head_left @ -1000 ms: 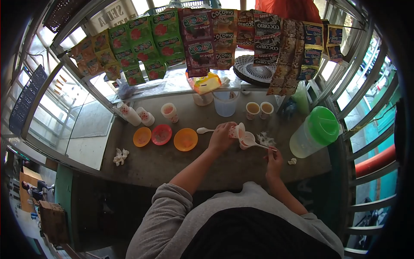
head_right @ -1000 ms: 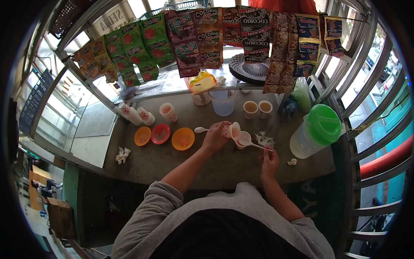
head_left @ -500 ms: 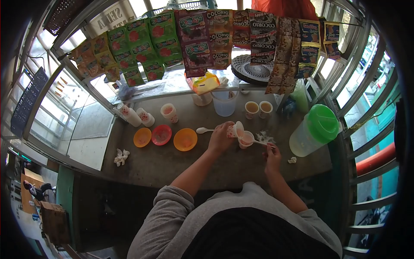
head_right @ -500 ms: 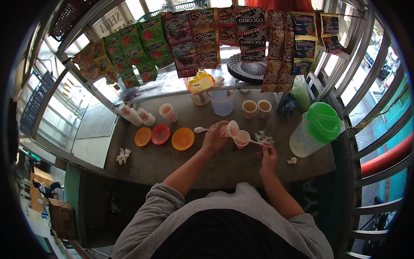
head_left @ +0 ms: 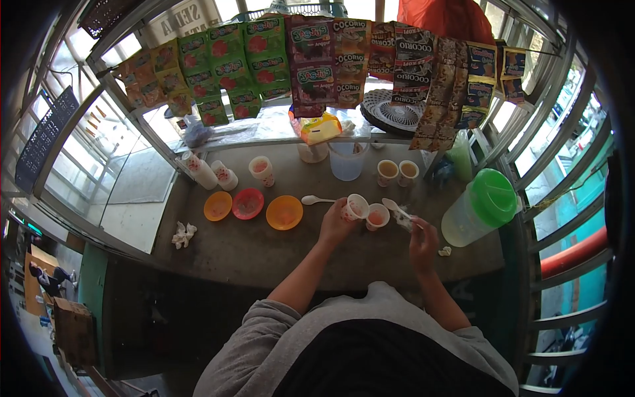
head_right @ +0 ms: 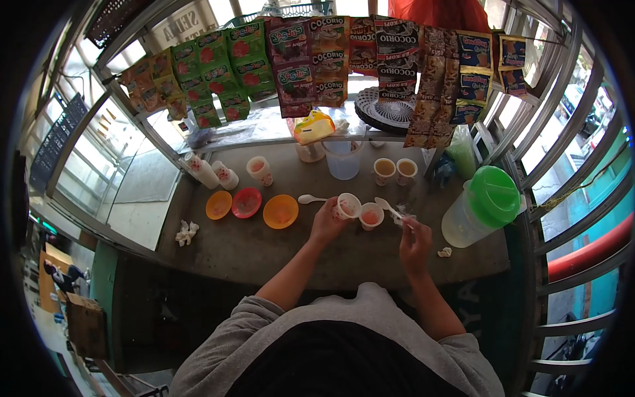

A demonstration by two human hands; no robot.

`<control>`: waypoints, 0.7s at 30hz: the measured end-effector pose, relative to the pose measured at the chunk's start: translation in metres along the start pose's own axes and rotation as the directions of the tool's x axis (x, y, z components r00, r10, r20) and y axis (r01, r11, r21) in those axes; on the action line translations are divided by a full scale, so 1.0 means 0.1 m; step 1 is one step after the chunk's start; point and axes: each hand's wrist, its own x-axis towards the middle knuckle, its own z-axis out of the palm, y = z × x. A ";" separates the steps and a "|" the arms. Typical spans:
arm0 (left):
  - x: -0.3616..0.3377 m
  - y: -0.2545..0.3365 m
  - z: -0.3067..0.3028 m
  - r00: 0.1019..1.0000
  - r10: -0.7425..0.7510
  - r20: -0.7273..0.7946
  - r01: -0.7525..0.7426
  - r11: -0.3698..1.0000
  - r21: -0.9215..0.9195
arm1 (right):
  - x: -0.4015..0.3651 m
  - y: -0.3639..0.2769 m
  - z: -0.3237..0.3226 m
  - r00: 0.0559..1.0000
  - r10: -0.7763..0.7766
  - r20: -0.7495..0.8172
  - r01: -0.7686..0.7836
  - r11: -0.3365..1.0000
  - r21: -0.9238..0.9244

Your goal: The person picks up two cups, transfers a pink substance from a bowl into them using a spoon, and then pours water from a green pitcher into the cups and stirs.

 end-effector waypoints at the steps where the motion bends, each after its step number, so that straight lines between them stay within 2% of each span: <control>1: 0.00 -0.03 -0.03 0.998 0.057 -0.025 -0.054 0.994 0.098 | 0.03 -0.03 -0.02 1.000 -0.007 0.003 0.007 1.000 -0.002; 2: 0.00 -0.05 -0.05 0.992 0.115 -0.045 -0.104 0.975 0.197 | 0.06 -0.06 -0.04 0.999 0.003 0.039 -0.002 1.000 -0.027; 4: -0.02 -0.02 -0.09 0.992 0.126 -0.025 -0.117 0.968 0.224 | 0.06 -0.05 -0.03 0.997 0.008 0.080 -0.004 0.999 -0.051; 5: -0.03 0.00 -0.11 0.991 0.136 0.001 -0.132 0.958 0.256 | 0.01 0.00 0.03 0.937 0.319 0.142 -0.340 0.925 0.167; 6: -0.05 0.01 -0.12 0.991 0.137 -0.005 -0.131 0.958 0.253 | -0.03 0.07 0.10 0.778 0.569 0.265 -0.628 0.699 0.343; 7: -0.07 0.02 -0.12 0.992 0.127 -0.007 -0.122 0.963 0.242 | -0.09 0.17 0.17 0.784 0.562 0.264 -0.621 0.704 0.345; 9: -0.04 0.04 -0.13 0.990 0.140 -0.012 -0.134 0.964 0.230 | -0.22 0.40 0.30 0.605 0.715 0.350 -0.778 0.437 0.451; 11: -0.05 -0.01 -0.12 0.996 0.089 0.012 -0.090 0.970 0.225 | -0.26 0.47 0.36 0.592 0.721 0.359 -0.781 0.405 0.476; 13: -0.05 -0.01 -0.11 0.994 0.108 0.019 -0.109 0.964 0.241 | -0.27 0.46 0.35 0.570 0.735 0.368 -0.789 0.365 0.494; 15: -0.01 0.01 -0.09 0.992 0.124 0.028 -0.127 0.959 0.255 | -0.25 0.43 0.33 0.472 0.787 0.397 -0.841 0.266 0.472; 16: 0.02 0.02 -0.08 0.989 0.149 0.018 -0.148 0.950 0.274 | -0.21 0.41 0.30 0.475 0.789 0.391 -0.838 0.268 0.476; 18: -0.01 0.01 -0.06 0.986 0.165 0.016 -0.162 0.941 0.297 | -0.21 0.37 0.25 0.388 0.819 0.424 -0.882 0.195 0.429; 21: 0.05 0.04 -0.06 0.981 0.193 0.009 -0.186 0.928 0.324 | -0.23 0.40 0.24 0.363 0.828 0.427 -0.894 0.179 0.412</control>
